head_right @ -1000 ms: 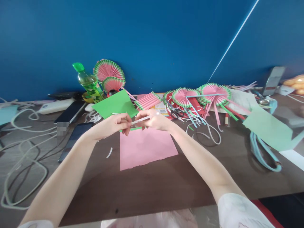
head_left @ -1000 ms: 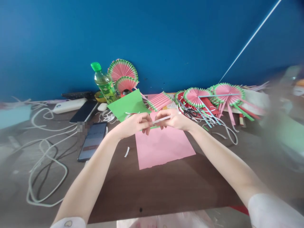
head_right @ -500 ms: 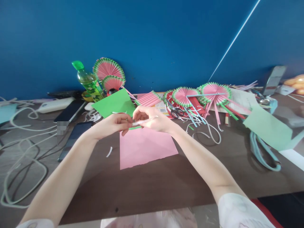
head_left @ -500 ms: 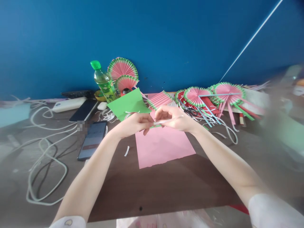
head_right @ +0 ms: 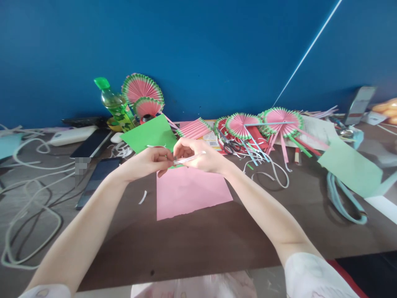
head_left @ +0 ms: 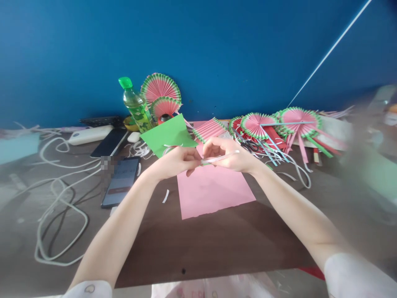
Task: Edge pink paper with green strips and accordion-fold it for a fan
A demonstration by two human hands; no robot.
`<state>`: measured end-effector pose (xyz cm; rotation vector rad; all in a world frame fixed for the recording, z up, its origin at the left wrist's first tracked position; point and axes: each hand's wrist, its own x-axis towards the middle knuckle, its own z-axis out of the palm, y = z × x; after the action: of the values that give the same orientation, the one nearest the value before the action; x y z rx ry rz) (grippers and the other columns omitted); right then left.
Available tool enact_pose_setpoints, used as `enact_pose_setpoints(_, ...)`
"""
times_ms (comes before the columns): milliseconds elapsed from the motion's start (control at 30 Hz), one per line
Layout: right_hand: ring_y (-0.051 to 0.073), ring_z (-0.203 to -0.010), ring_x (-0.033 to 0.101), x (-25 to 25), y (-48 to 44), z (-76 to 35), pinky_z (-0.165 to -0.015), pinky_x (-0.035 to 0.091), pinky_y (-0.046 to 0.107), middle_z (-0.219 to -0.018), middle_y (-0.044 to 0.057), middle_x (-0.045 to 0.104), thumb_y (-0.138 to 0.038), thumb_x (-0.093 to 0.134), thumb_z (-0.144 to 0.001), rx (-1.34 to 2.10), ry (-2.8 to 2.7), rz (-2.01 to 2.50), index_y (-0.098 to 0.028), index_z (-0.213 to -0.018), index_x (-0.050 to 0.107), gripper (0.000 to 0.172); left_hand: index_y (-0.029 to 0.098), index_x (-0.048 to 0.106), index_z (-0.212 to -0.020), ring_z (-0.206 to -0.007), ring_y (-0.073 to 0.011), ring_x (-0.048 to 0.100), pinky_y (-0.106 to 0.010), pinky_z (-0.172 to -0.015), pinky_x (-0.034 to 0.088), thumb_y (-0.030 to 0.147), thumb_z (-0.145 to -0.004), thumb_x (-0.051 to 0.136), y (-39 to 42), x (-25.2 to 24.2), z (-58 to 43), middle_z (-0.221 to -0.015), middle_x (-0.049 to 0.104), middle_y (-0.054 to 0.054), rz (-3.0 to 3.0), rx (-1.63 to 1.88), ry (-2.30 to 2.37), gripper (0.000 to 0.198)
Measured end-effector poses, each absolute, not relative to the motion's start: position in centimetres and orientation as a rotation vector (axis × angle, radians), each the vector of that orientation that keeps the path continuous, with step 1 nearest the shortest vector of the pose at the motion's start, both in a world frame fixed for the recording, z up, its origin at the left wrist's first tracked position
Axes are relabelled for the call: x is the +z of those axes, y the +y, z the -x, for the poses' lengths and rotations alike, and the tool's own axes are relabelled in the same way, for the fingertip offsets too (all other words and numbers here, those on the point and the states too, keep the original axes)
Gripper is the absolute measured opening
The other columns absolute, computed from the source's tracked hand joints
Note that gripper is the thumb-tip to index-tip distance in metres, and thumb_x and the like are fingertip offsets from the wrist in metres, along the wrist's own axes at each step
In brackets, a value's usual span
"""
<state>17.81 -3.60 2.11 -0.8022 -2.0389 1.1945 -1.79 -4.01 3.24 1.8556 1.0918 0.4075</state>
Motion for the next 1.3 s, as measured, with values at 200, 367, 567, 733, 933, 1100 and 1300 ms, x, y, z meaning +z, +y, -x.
enact_pose_setpoints(200, 0.009, -0.066, 0.051, 2.12, -3.61, -17.87, -0.060, 0.041, 0.024, -0.074, -0.002, 0.054, -0.012, 0.056, -0.071, 1.164, -2.067, 0.813, -0.018, -0.081, 0.052, 0.013, 0.018, 0.056, -0.079, -0.046, -0.0074, 0.045, -0.021, -0.051, 0.033, 0.025, -0.075, 0.053, -3.95, 3.06, 1.89, -0.047, 0.052, 0.007, -1.844, 0.407, 1.081, 0.009)
enact_pose_setpoints(367, 0.010, -0.069, 0.053, 2.35, -3.68, -17.87, -0.063, 0.043, 0.025, -0.075, -0.002, 0.055, -0.009, 0.057, -0.069, 1.197, -2.062, 0.816, -0.018, -0.081, 0.051, 0.015, 0.017, 0.057, -0.079, -0.047, -0.0073, 0.044, -0.020, -0.048, 0.032, 0.024, -0.074, 0.054, -3.94, 2.98, 1.87, -0.048, 0.051, 0.006, -1.851, 0.406, 1.077, 0.009)
enact_pose_setpoints(567, 0.009, -0.068, 0.053, 2.22, -3.64, -17.85, -0.064, 0.044, 0.025, -0.075, -0.002, 0.055, -0.008, 0.057, -0.069, 1.221, -2.051, 0.799, -0.018, -0.080, 0.051, 0.015, 0.016, 0.057, -0.079, -0.046, -0.0069, 0.044, -0.019, -0.047, 0.032, 0.023, -0.073, 0.053, -4.00, 3.12, 1.82, -0.048, 0.051, 0.006, -1.846, 0.410, 1.081, 0.009)
enact_pose_setpoints(733, 0.009, -0.068, 0.053, 2.04, -3.52, -17.85, -0.064, 0.044, 0.025, -0.075, -0.002, 0.055, -0.008, 0.056, -0.070, 1.218, -2.052, 0.758, -0.018, -0.081, 0.051, 0.015, 0.016, 0.057, -0.078, -0.045, -0.0062, 0.042, -0.018, -0.046, 0.031, 0.021, -0.073, 0.053, -4.07, 3.25, 1.78, -0.047, 0.049, 0.006, -1.848, 0.409, 1.073, 0.008)
enact_pose_setpoints(933, 0.008, -0.068, 0.052, 2.19, -3.60, -17.91, -0.064, 0.044, 0.025, -0.076, -0.002, 0.054, -0.007, 0.055, -0.071, 1.228, -2.060, 0.787, -0.018, -0.082, 0.051, 0.016, 0.016, 0.056, -0.075, -0.046, -0.0057, 0.041, -0.017, -0.046, 0.030, 0.019, -0.072, 0.053, -4.02, 3.14, 1.78, -0.047, 0.047, 0.006, -1.834, 0.419, 1.037, 0.005)
enact_pose_setpoints(1100, 0.009, -0.069, 0.053, 2.16, -3.61, -17.92, -0.064, 0.044, 0.025, -0.078, -0.001, 0.055, -0.009, 0.054, -0.073, 1.220, -2.069, 0.780, -0.018, -0.082, 0.051, 0.014, 0.016, 0.056, -0.074, -0.046, -0.0054, 0.042, -0.017, -0.045, 0.030, 0.017, -0.071, 0.052, -3.97, 3.09, 1.76, -0.050, 0.048, 0.005, -1.822, 0.428, 1.010, 0.005)
enact_pose_setpoints(1300, 0.008, -0.068, 0.052, 2.13, -3.62, -17.88, -0.062, 0.043, 0.024, -0.076, -0.002, 0.055, -0.013, 0.057, -0.074, 1.235, -2.059, 0.769, -0.018, -0.082, 0.052, 0.011, 0.015, 0.056, -0.073, -0.047, -0.0055, 0.044, -0.018, -0.046, 0.032, 0.018, -0.072, 0.052, -3.87, 2.93, 1.80, -0.053, 0.049, 0.005, -1.845, 0.429, 0.995, 0.005)
